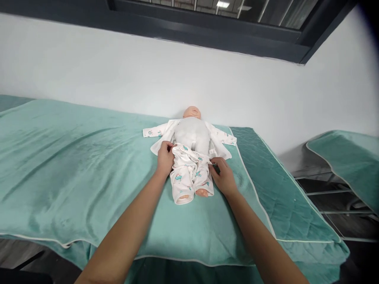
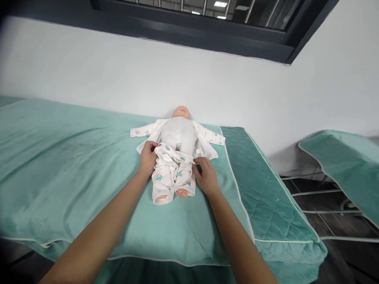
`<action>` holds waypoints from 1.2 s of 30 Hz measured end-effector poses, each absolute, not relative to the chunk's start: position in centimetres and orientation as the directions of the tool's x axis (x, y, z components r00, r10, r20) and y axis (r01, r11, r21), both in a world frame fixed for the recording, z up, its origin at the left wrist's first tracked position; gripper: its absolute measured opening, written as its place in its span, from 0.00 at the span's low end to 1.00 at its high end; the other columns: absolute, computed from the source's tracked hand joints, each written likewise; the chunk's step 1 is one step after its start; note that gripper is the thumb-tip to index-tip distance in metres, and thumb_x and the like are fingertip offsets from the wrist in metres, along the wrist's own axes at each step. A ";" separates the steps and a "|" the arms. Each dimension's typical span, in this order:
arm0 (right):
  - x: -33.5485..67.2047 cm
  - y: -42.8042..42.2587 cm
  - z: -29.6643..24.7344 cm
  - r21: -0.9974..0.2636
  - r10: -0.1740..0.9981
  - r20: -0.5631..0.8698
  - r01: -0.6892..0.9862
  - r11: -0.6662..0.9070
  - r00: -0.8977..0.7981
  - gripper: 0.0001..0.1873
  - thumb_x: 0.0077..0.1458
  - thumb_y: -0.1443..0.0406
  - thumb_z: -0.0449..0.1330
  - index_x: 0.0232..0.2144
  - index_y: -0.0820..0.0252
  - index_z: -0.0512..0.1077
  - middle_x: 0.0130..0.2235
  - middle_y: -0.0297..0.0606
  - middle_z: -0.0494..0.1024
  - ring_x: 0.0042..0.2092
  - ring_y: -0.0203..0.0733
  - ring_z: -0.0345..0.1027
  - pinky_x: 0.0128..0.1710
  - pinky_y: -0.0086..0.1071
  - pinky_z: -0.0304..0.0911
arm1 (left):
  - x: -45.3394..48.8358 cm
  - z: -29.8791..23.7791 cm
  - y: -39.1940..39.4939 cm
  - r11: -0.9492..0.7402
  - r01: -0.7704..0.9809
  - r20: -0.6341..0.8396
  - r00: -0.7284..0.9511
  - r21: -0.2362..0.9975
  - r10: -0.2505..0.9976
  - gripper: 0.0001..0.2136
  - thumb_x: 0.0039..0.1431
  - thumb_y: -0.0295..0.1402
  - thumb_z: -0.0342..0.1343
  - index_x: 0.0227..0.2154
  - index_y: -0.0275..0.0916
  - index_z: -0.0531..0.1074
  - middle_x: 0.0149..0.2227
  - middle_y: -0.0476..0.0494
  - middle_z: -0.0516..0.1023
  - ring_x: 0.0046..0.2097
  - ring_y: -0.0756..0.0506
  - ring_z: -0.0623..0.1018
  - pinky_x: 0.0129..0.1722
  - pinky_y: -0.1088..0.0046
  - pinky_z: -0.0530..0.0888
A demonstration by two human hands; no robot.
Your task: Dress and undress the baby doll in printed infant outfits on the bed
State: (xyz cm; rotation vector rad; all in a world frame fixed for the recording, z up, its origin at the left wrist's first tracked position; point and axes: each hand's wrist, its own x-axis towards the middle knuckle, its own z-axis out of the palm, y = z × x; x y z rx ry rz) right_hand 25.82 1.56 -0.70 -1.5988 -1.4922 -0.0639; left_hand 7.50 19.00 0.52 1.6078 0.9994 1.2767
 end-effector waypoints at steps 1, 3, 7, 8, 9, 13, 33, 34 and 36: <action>25.8 1.5 -0.7 -0.579 0.765 0.578 0.803 0.139 0.284 0.05 0.64 0.62 0.55 0.41 0.55 0.69 0.42 0.40 0.75 0.45 0.45 0.69 0.46 0.40 0.66 | 7.4 0.4 19.0 -0.342 0.087 0.322 0.189 0.936 0.928 0.07 0.58 0.37 0.57 0.32 0.41 0.66 0.31 0.51 0.72 0.35 0.48 0.71 0.37 0.73 0.67; 25.8 1.4 -0.7 -0.617 0.769 0.546 0.781 0.100 0.333 0.06 0.64 0.60 0.56 0.41 0.55 0.70 0.40 0.39 0.76 0.43 0.45 0.70 0.44 0.40 0.65 | 7.3 0.2 19.1 -0.334 0.072 0.311 0.220 0.940 0.925 0.06 0.58 0.36 0.57 0.32 0.41 0.66 0.30 0.51 0.71 0.34 0.48 0.70 0.37 0.73 0.66; 25.5 1.6 -0.7 -0.743 0.747 0.475 0.667 0.058 0.465 0.10 0.63 0.57 0.57 0.41 0.55 0.70 0.39 0.38 0.77 0.40 0.44 0.71 0.43 0.39 0.65 | 7.3 0.2 19.2 -0.325 0.040 0.307 0.235 0.945 0.922 0.05 0.58 0.34 0.56 0.31 0.41 0.65 0.30 0.52 0.70 0.34 0.49 0.69 0.37 0.73 0.66; 25.4 1.8 -0.7 -0.784 0.733 0.449 0.619 0.050 0.511 0.10 0.62 0.56 0.57 0.40 0.55 0.70 0.38 0.37 0.77 0.39 0.43 0.70 0.42 0.38 0.65 | 7.4 0.2 19.2 -0.323 0.034 0.306 0.242 0.946 0.921 0.05 0.58 0.34 0.56 0.32 0.41 0.65 0.30 0.52 0.70 0.34 0.49 0.69 0.37 0.73 0.65; 25.3 2.1 -0.6 -0.826 0.720 0.417 0.562 0.045 0.554 0.11 0.62 0.56 0.58 0.40 0.56 0.70 0.36 0.36 0.76 0.38 0.42 0.70 0.40 0.37 0.65 | 7.4 0.2 19.2 -0.319 0.032 0.302 0.250 0.947 0.920 0.05 0.58 0.33 0.56 0.32 0.41 0.64 0.30 0.52 0.70 0.34 0.49 0.69 0.37 0.74 0.65; 25.5 3.6 0.3 -0.934 0.709 0.313 0.341 0.108 0.632 0.12 0.59 0.54 0.60 0.36 0.56 0.68 0.30 0.31 0.71 0.32 0.38 0.65 0.34 0.33 0.61 | 7.3 0.3 19.2 -0.306 0.039 0.285 0.269 0.951 0.920 0.05 0.58 0.33 0.55 0.32 0.42 0.63 0.29 0.53 0.68 0.33 0.49 0.68 0.35 0.74 0.64; 30.3 12.5 -1.8 -0.974 0.741 0.213 0.198 0.109 0.637 0.15 0.54 0.51 0.61 0.34 0.54 0.67 0.30 0.33 0.74 0.31 0.41 0.65 0.29 0.32 0.61 | 8.4 1.4 20.5 -0.427 0.245 0.403 0.143 0.870 0.904 0.06 0.63 0.34 0.54 0.33 0.42 0.62 0.32 0.50 0.69 0.34 0.48 0.69 0.36 0.72 0.65; 30.4 12.5 -1.7 -0.973 0.736 0.217 0.207 0.107 0.641 0.15 0.54 0.51 0.61 0.34 0.54 0.67 0.31 0.34 0.74 0.31 0.41 0.66 0.29 0.33 0.61 | 8.7 1.7 20.9 -0.474 0.239 0.449 0.155 0.847 0.880 0.06 0.63 0.34 0.54 0.33 0.42 0.63 0.32 0.50 0.69 0.35 0.48 0.70 0.37 0.72 0.66; 30.5 12.4 -1.8 -0.971 0.725 0.218 0.220 0.093 0.653 0.14 0.55 0.51 0.60 0.34 0.54 0.67 0.31 0.35 0.75 0.32 0.43 0.67 0.29 0.33 0.62 | 9.5 2.4 22.0 -0.562 0.221 0.530 0.193 0.797 0.826 0.05 0.63 0.34 0.54 0.33 0.42 0.63 0.32 0.49 0.69 0.35 0.48 0.70 0.37 0.72 0.66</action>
